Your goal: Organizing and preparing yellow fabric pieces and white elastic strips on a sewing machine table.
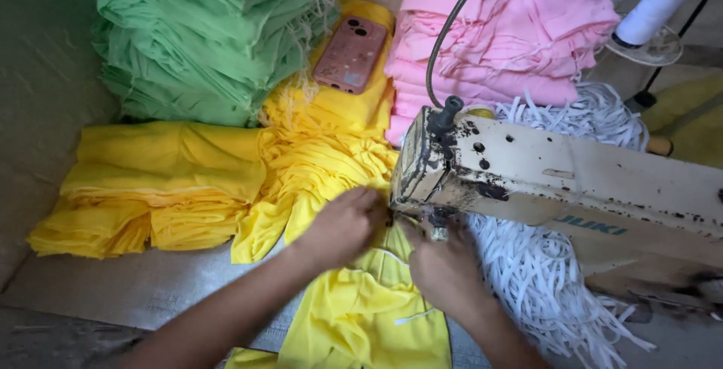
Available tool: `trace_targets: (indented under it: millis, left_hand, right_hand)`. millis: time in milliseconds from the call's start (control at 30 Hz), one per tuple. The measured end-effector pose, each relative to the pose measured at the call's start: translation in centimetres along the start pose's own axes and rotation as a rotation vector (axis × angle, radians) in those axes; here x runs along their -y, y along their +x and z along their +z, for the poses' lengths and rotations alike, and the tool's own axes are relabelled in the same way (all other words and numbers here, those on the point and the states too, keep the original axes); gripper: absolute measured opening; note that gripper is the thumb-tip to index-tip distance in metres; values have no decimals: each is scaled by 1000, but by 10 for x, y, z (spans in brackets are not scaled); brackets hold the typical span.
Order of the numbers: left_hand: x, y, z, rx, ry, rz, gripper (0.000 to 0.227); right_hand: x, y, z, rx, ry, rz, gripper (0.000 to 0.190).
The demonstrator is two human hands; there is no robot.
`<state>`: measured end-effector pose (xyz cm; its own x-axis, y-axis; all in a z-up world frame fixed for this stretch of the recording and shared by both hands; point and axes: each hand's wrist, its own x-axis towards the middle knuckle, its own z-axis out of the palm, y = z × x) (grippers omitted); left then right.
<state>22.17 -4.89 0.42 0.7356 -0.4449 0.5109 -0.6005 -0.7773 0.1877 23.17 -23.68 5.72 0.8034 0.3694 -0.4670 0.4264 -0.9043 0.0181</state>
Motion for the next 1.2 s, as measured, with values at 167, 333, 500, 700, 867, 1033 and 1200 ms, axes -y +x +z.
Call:
trace_targets:
  millis: [167, 333, 500, 700, 867, 1033, 1200]
  left_hand:
    - [-59, -10, 22, 344, -58, -346, 65]
    - [-66, -17, 76, 331, 248, -397, 108]
    - [-70, -19, 67, 339, 247, -377, 109]
    - [-69, -23, 69, 402, 219, -393, 109]
    - [-76, -29, 65, 411, 224, -381, 113]
    - [-78, -35, 71, 366, 234, -369, 116]
    - [-74, -32, 69, 334, 290, -360, 115]
  right_hand:
    - [-84, -41, 25, -568, 102, -117, 25]
    - [-195, -79, 78, -692, 524, 475, 37]
    - [-295, -70, 214, -1181, 55, 351, 97]
    - [-308, -36, 271, -1266, 55, 360, 67]
    - [-252, -56, 224, -1236, 133, 464, 59]
    - [-246, -58, 213, -1225, 195, 479, 61]
    - [-211, -69, 174, -1150, 293, 630, 94]
